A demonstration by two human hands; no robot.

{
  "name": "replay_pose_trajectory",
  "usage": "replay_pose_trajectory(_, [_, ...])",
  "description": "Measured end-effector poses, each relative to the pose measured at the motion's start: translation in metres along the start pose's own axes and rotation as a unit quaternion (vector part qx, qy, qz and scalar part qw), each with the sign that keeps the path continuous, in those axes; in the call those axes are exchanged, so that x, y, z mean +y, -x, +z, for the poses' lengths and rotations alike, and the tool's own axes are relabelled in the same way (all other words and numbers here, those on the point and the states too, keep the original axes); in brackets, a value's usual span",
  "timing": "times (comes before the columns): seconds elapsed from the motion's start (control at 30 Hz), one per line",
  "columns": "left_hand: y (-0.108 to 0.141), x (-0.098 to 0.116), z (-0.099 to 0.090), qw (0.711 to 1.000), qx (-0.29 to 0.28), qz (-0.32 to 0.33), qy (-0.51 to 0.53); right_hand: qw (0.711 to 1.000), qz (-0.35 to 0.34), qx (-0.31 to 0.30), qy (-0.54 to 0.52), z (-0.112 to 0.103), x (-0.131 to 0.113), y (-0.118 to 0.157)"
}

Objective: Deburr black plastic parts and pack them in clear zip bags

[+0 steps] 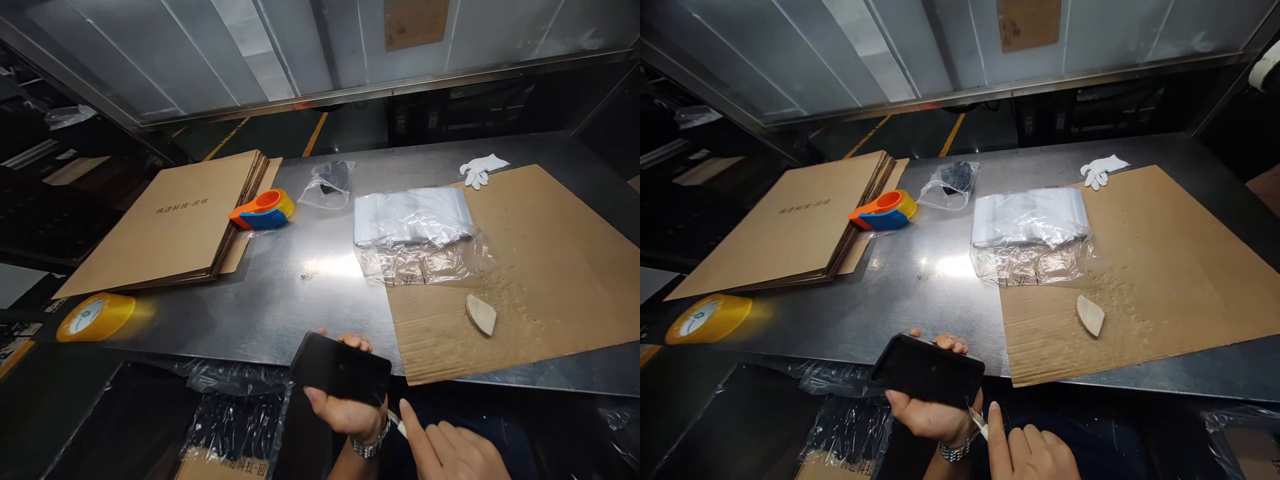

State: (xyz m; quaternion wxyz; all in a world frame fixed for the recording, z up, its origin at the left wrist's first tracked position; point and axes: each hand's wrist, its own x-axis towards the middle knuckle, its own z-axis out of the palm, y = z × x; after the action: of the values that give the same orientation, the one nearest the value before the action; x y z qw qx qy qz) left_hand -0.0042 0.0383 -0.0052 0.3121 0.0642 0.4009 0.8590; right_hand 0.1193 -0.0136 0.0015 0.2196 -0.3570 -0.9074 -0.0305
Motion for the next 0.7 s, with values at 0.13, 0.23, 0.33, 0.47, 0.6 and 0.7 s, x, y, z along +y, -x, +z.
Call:
replay_pose_trajectory(0.13, [0.002,0.0,0.001,1.0,0.005,0.014,-0.014,1.0,0.0,-0.003,-0.006,0.002,0.0,0.001])
replay_pose_trajectory(0.23, [0.003,0.0,0.0,1.0,0.011,0.016,-0.021,1.0,0.002,-0.01,0.008,0.002,0.0,0.002])
replay_pose_trajectory(0.33, [0.005,0.0,-0.001,0.999,0.025,0.003,-0.03,1.0,0.002,-0.011,0.025,0.001,0.0,0.001])
replay_pose_trajectory(0.47, [0.007,0.0,-0.002,0.997,0.049,-0.028,-0.048,0.998,0.005,0.012,0.06,-0.003,0.0,-0.004])
replay_pose_trajectory(0.6, [0.007,0.002,-0.006,0.992,0.062,-0.092,-0.063,0.995,-0.008,-0.023,0.096,-0.008,0.006,-0.007])
replay_pose_trajectory(0.7, [0.005,0.004,-0.007,0.987,0.08,-0.124,-0.061,0.993,-0.003,-0.041,0.112,-0.009,0.014,-0.004])
